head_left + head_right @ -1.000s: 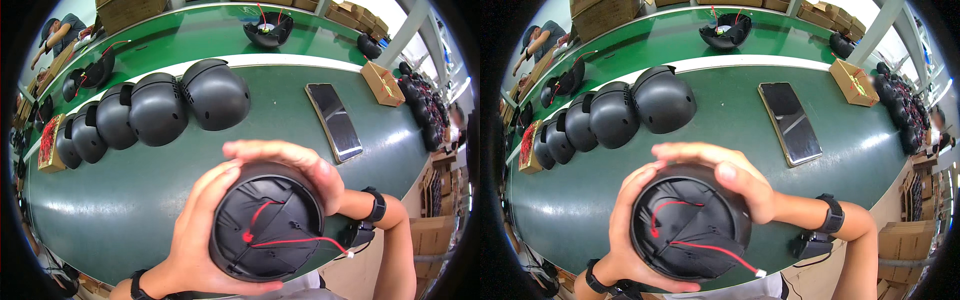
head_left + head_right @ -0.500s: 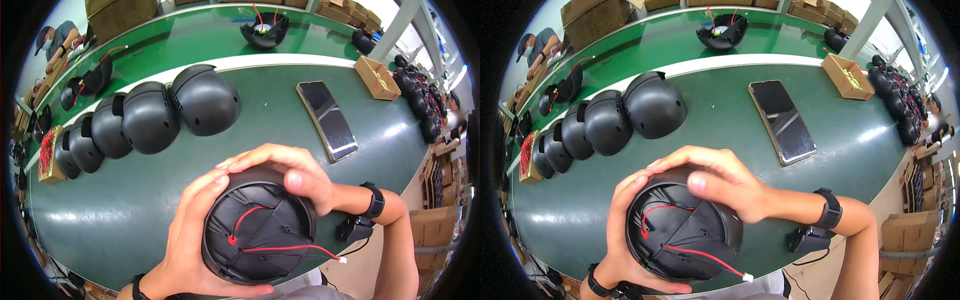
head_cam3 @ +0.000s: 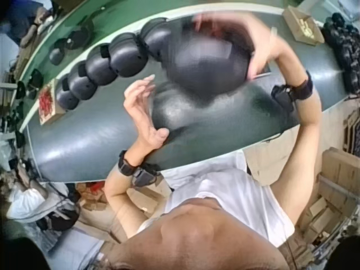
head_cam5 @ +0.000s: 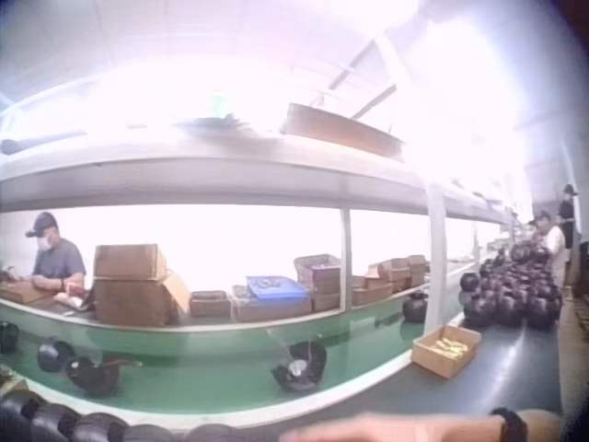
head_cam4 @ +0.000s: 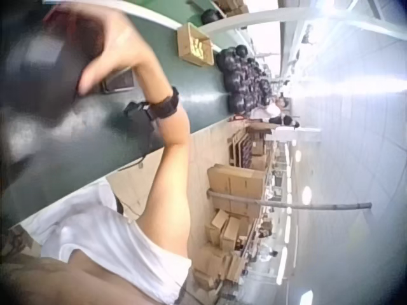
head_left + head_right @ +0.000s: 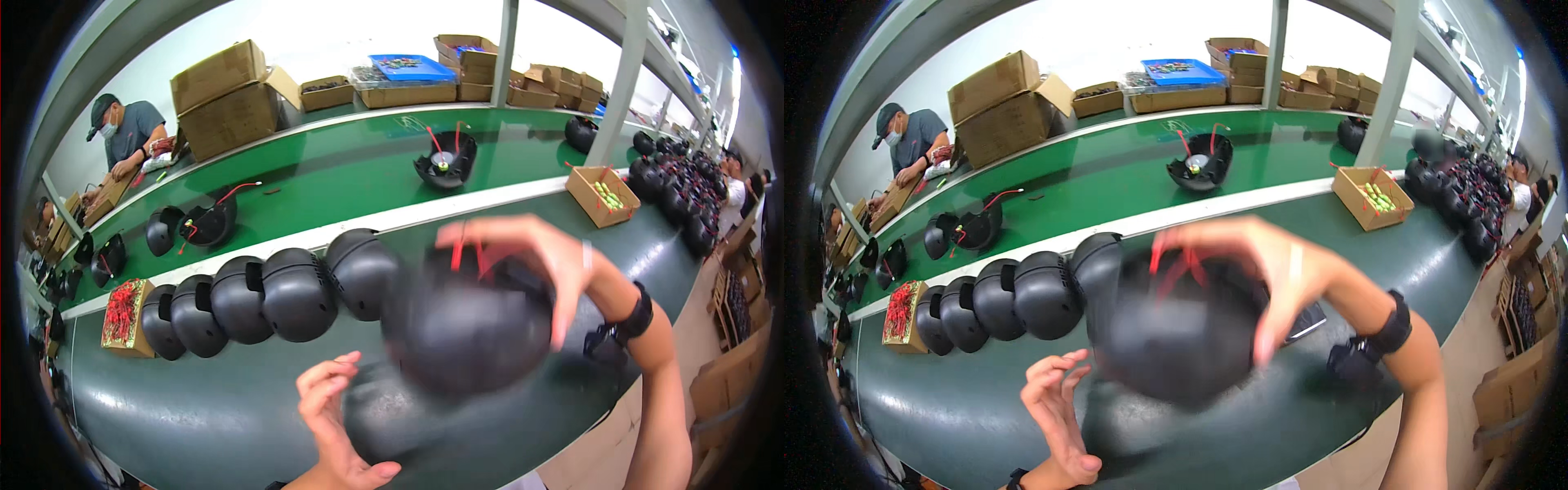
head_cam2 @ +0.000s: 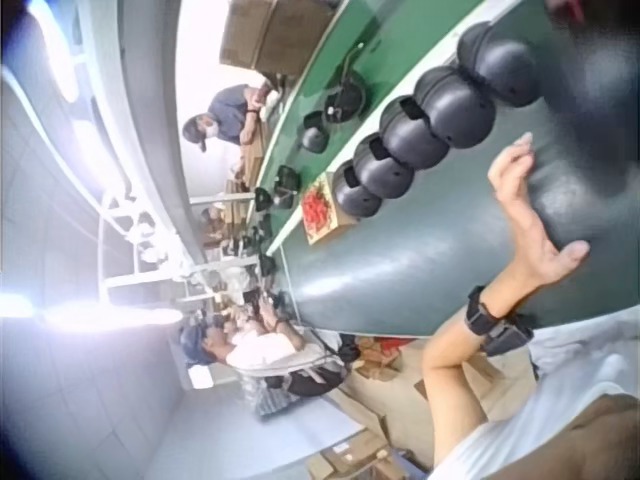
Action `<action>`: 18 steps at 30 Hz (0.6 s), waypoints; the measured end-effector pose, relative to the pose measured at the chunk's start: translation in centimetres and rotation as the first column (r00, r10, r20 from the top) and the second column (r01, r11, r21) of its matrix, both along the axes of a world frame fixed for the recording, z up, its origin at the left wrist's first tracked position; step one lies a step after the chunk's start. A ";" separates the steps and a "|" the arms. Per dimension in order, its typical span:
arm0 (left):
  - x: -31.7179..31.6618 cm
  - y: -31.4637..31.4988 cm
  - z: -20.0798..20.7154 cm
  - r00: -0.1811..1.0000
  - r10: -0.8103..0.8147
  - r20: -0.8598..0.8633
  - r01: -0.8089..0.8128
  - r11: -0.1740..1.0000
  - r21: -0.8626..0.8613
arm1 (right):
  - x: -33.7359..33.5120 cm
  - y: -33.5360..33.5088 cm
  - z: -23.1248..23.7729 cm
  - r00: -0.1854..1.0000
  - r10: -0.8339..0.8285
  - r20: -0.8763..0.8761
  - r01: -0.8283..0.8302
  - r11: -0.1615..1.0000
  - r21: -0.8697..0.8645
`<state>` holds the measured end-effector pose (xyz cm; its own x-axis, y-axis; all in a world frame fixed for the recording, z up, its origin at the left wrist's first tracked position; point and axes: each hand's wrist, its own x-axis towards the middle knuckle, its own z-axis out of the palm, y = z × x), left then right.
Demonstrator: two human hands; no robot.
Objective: Assemble internal wires and components into a black plastic circular housing unit.
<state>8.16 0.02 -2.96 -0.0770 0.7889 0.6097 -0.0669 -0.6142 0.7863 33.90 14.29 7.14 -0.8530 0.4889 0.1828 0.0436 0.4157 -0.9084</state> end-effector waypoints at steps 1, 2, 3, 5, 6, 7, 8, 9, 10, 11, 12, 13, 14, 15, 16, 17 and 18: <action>-0.3 0.3 0.0 0.985 -0.019 -0.172 0.026 0.999 0.037 | 0.4 3.1 0.2 0.995 -0.021 -0.099 0.037 0.986 0.165; -1.0 0.4 0.5 0.939 -0.031 -0.343 0.042 0.999 0.023 | -0.8 5.1 0.2 0.961 -0.185 -0.204 0.201 0.978 0.062; -1.2 0.4 0.6 0.902 -0.117 -0.415 0.124 0.992 -0.011 | -2.7 6.6 1.1 0.896 -0.398 -0.195 0.415 0.908 0.051; -1.4 1.3 0.9 0.824 -0.199 -0.530 0.242 0.970 0.012 | -6.7 10.3 2.4 0.807 -0.573 -0.142 0.589 0.765 0.261; -1.6 1.2 1.4 0.796 -0.177 -0.579 0.245 0.969 0.041 | -8.9 13.6 1.4 0.720 -0.683 -0.120 0.667 0.635 0.391; -1.8 1.2 1.5 0.775 -0.188 -0.603 0.272 0.961 0.050 | -10.7 16.7 0.5 0.645 -0.760 -0.083 0.698 0.542 0.467; -1.9 1.1 1.5 0.754 -0.200 -0.625 0.301 0.952 0.059 | -12.0 18.5 -0.1 0.559 -0.829 -0.031 0.710 0.459 0.535; -1.9 1.0 1.7 0.750 -0.194 -0.632 0.297 0.953 0.060 | -13.2 20.4 -1.2 0.537 -0.843 0.045 0.704 0.477 0.527; -1.9 0.8 1.9 0.741 -0.169 -0.650 0.281 0.957 0.071 | -14.4 21.7 -2.3 0.557 -0.825 0.093 0.695 0.525 0.491; -1.8 0.9 2.1 0.731 -0.150 -0.665 0.275 0.958 0.087 | -14.9 22.9 -3.4 0.520 -0.847 0.113 0.704 0.499 0.505; -1.9 1.1 2.1 0.727 -0.143 -0.672 0.272 0.958 0.090 | -15.5 23.2 -4.0 0.484 -0.865 0.133 0.710 0.477 0.518; -1.9 1.4 2.1 0.714 -0.165 -0.680 0.296 0.952 0.079 | -15.8 23.5 -4.4 0.462 -0.872 0.165 0.710 0.475 0.520; -1.9 1.4 2.0 0.703 -0.196 -0.684 0.322 0.945 0.061 | -16.1 23.5 -4.8 0.465 -0.858 0.218 0.710 0.508 0.487; -2.0 1.5 2.2 0.698 -0.199 -0.687 0.319 0.947 0.049 | -16.4 23.6 -5.1 0.465 -0.858 0.216 0.728 0.510 0.458; -2.1 1.6 2.1 0.697 -0.206 -0.687 0.326 0.944 0.048 | -16.7 23.8 -5.3 0.463 -0.860 0.215 0.746 0.509 0.429; -2.0 1.6 2.0 0.720 -0.173 -0.673 0.302 0.950 0.078 | -16.6 24.3 -5.7 0.452 -0.866 0.216 0.751 0.500 0.431; -1.9 1.7 2.0 0.742 -0.143 -0.655 0.279 0.954 0.108 | -16.3 25.0 -6.3 0.474 -0.867 0.152 0.749 0.488 0.448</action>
<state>6.25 1.67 -0.98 0.5343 0.6036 0.5917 0.2584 -0.7832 0.5655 17.63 39.25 0.79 -0.1231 0.9604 0.2501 0.7522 0.2546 -0.6077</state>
